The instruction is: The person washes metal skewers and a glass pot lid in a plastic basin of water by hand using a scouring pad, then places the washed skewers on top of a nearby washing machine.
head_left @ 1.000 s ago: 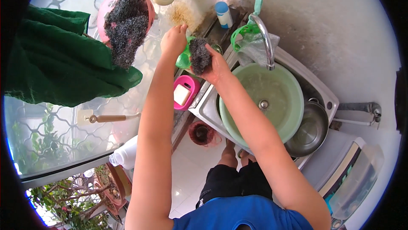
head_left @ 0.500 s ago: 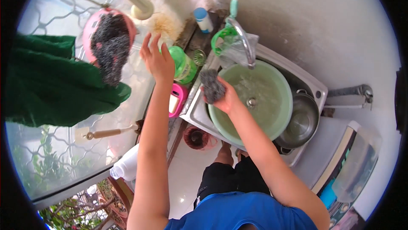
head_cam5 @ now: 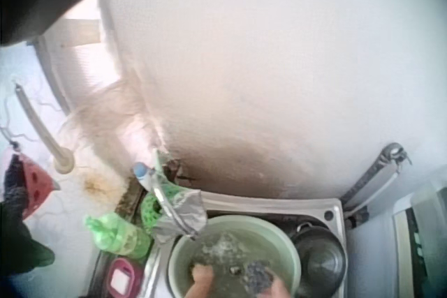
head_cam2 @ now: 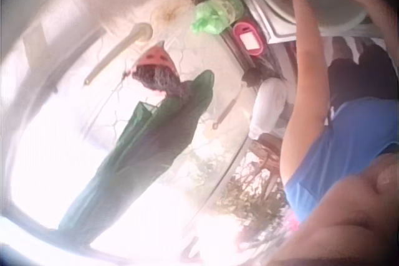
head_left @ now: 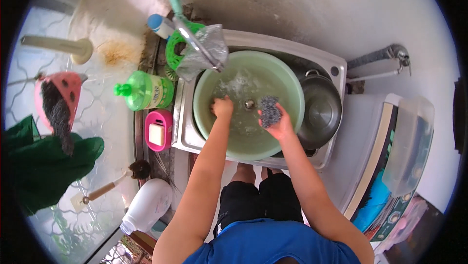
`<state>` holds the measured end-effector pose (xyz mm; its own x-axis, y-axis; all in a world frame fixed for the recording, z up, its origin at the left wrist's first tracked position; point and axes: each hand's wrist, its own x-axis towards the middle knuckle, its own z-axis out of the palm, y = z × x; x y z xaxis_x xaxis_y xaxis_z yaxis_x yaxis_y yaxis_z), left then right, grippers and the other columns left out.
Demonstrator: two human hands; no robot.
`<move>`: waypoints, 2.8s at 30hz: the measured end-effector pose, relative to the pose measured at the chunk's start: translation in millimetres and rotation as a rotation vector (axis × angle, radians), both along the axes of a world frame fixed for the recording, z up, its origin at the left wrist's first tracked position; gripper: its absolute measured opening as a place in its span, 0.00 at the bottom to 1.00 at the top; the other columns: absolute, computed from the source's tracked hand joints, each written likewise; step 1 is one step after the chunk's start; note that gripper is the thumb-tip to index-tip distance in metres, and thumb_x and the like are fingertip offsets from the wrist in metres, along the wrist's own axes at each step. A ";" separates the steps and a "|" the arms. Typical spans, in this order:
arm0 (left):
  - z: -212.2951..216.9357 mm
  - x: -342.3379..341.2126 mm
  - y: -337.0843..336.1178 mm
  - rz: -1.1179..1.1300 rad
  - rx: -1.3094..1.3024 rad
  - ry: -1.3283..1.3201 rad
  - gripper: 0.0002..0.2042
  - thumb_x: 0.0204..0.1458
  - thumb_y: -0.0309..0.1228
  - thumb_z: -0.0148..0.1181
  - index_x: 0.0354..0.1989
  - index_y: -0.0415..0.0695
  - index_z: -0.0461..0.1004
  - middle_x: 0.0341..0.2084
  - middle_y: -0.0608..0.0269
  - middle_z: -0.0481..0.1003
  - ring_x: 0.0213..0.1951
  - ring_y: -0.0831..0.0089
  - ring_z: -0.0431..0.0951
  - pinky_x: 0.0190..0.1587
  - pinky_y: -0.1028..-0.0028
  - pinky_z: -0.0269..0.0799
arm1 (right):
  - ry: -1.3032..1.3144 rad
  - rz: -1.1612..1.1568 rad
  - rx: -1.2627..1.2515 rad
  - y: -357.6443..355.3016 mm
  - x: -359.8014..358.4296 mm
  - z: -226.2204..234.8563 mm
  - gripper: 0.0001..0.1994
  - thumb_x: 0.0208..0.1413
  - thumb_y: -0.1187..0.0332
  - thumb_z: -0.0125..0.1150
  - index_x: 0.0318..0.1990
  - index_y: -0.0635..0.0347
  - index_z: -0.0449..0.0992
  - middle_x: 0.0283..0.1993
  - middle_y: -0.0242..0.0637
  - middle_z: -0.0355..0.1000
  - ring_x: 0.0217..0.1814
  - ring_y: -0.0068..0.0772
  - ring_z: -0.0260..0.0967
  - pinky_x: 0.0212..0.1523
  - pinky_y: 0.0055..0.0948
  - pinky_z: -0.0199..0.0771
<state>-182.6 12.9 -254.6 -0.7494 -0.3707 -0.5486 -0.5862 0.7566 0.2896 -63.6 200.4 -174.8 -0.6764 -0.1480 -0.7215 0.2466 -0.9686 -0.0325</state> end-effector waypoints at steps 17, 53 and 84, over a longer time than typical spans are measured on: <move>25.4 -0.8 -20.3 -0.189 -0.042 -0.051 0.39 0.50 0.58 0.49 0.56 0.32 0.62 0.52 0.38 0.67 0.56 0.48 0.66 0.59 0.61 0.59 | 0.000 0.100 -0.008 -2.6 -21.5 -25.4 0.22 0.56 0.51 0.50 0.51 0.56 0.70 0.45 0.43 0.73 0.40 0.49 0.73 0.31 0.38 0.69; 105.5 129.1 -61.0 0.048 1.143 0.611 0.39 0.49 0.28 0.55 0.68 0.37 0.39 0.58 0.48 0.64 0.58 0.60 0.66 0.56 0.66 0.63 | 0.620 0.351 1.986 -155.4 -93.3 16.3 0.15 0.45 0.69 0.63 0.42 0.54 0.72 0.50 0.41 0.67 0.52 0.49 0.64 0.50 0.48 0.63; 109.1 121.0 -53.5 0.035 1.074 0.667 0.38 0.43 0.28 0.57 0.65 0.36 0.49 0.53 0.50 0.69 0.48 0.63 0.74 0.50 0.68 0.68 | 0.580 0.576 2.027 -149.9 -121.7 27.2 0.14 0.51 0.65 0.57 0.45 0.60 0.72 0.49 0.45 0.67 0.49 0.51 0.67 0.47 0.44 0.69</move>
<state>-61.6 -40.6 -145.5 -0.9945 0.0007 -0.1046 -0.1045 -0.0557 0.9930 -185.3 50.5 -147.6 -0.9873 0.1280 0.0945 0.0055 0.6211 -0.7837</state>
